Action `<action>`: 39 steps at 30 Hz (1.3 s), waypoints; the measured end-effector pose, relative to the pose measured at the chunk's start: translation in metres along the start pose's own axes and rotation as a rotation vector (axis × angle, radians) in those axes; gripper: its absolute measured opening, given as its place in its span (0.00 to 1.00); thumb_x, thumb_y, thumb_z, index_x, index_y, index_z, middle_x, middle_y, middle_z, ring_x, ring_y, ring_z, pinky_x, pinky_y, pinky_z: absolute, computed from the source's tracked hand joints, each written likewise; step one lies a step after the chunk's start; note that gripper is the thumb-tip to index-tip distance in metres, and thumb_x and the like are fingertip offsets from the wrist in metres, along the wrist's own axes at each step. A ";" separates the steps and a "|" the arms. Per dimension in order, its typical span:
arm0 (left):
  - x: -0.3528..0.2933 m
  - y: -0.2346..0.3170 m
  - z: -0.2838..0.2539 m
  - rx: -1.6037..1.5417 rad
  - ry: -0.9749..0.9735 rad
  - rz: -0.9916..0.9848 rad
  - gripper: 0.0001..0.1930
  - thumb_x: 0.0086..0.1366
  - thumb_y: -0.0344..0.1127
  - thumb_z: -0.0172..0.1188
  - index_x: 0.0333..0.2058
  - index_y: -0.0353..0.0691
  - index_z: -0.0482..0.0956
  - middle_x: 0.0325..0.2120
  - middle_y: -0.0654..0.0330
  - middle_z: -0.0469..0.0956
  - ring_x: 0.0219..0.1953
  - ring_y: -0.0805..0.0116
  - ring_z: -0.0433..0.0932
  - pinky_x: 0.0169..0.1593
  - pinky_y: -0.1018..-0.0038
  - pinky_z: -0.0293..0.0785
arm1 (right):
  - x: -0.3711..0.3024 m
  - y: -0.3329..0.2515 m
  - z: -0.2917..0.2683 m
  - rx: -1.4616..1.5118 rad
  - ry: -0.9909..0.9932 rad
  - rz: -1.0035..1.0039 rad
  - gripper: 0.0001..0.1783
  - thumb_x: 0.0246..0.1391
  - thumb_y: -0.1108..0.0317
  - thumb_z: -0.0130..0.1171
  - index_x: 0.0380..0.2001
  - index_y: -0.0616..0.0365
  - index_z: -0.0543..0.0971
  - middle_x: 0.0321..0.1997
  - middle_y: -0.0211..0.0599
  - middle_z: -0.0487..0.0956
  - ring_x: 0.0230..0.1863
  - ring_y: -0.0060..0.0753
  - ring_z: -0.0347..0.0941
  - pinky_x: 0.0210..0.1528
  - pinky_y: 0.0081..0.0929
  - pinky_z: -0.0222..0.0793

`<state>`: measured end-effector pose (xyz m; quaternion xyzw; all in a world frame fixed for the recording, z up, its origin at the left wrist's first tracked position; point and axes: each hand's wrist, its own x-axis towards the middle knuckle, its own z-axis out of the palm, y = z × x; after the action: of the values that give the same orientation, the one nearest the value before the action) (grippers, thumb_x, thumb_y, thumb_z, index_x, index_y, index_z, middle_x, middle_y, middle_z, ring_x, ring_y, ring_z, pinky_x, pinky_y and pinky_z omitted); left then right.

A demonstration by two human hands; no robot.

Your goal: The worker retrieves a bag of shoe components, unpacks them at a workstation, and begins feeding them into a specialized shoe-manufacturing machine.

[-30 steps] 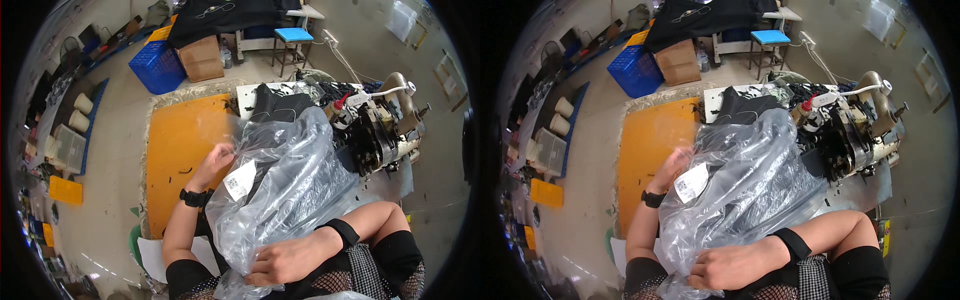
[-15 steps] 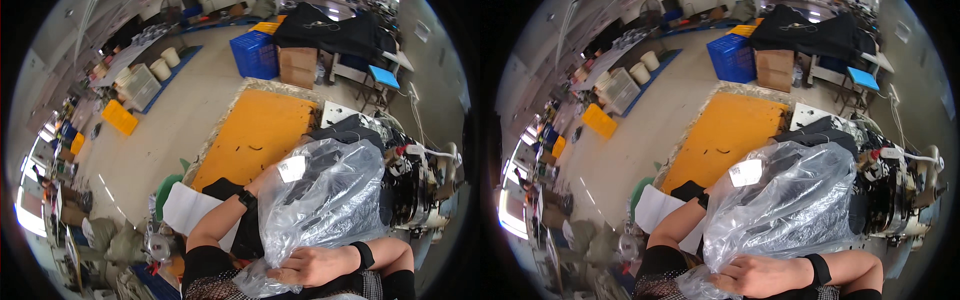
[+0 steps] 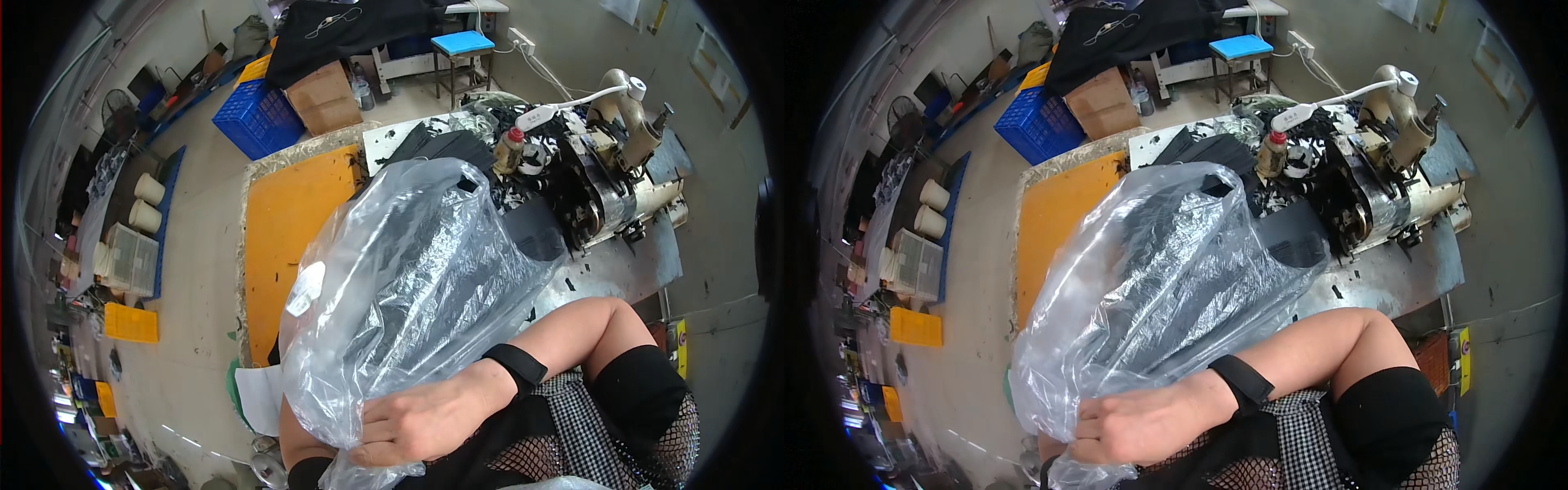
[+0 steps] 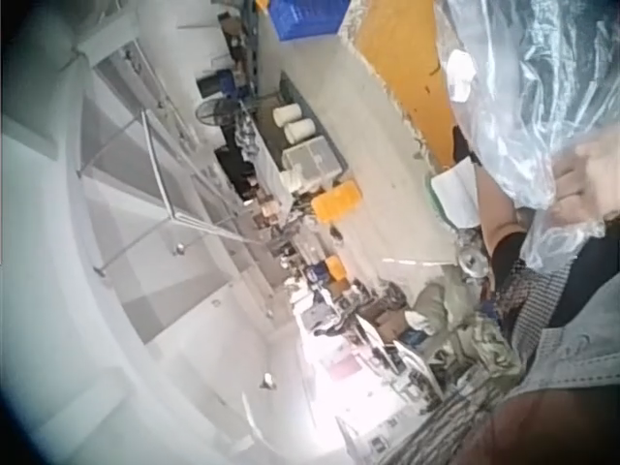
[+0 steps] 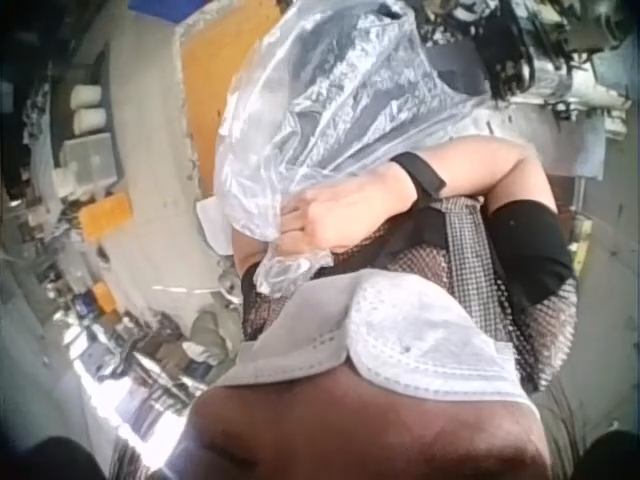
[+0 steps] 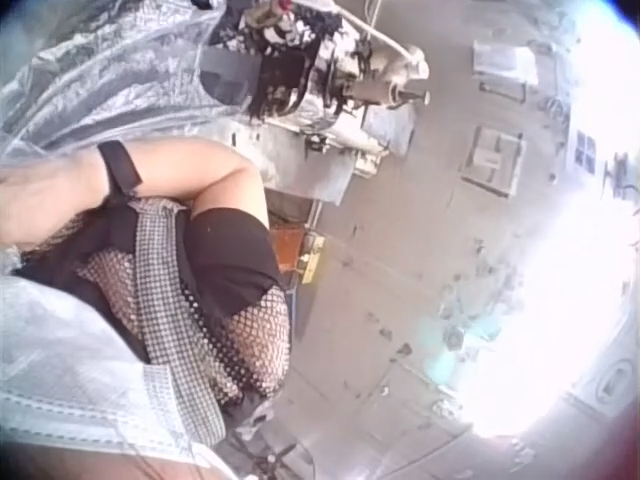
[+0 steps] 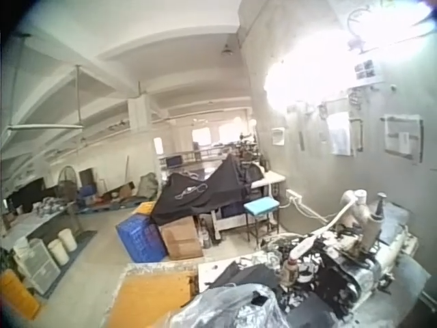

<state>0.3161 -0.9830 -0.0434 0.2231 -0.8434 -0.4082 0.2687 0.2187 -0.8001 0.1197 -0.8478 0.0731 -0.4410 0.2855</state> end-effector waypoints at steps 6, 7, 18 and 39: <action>-0.031 0.004 -0.029 0.092 0.098 -0.018 0.11 0.55 0.33 0.58 0.37 0.39 0.72 0.39 0.56 0.74 0.43 0.63 0.72 0.49 0.72 0.68 | 0.010 -0.009 0.007 0.071 0.117 -0.092 0.12 0.51 0.76 0.49 0.36 0.76 0.70 0.24 0.44 0.68 0.28 0.43 0.68 0.33 0.33 0.64; -0.037 0.007 -0.035 0.113 0.121 -0.022 0.11 0.55 0.33 0.57 0.37 0.39 0.72 0.39 0.56 0.74 0.43 0.63 0.72 0.48 0.72 0.68 | 0.013 -0.012 0.006 0.076 0.141 -0.104 0.11 0.51 0.76 0.49 0.36 0.76 0.71 0.24 0.43 0.67 0.27 0.42 0.67 0.33 0.32 0.64; -0.096 0.028 -0.102 0.346 0.400 -0.063 0.10 0.56 0.33 0.55 0.37 0.38 0.73 0.37 0.55 0.74 0.41 0.62 0.73 0.47 0.72 0.68 | 0.028 -0.022 0.009 0.030 0.220 -0.164 0.09 0.50 0.77 0.53 0.34 0.72 0.75 0.23 0.39 0.71 0.22 0.35 0.69 0.26 0.27 0.64; -0.165 0.079 -0.100 0.589 0.638 -0.121 0.09 0.58 0.33 0.51 0.36 0.37 0.74 0.33 0.55 0.74 0.39 0.60 0.74 0.44 0.72 0.70 | -0.027 -0.063 -0.056 -0.087 0.302 0.311 0.12 0.48 0.71 0.48 0.35 0.56 0.79 0.35 0.28 0.78 0.28 0.28 0.72 0.38 0.26 0.66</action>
<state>0.4920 -0.8970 0.0275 0.4541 -0.7841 -0.0761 0.4162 0.1497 -0.7613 0.1603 -0.7621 0.2640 -0.5099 0.2992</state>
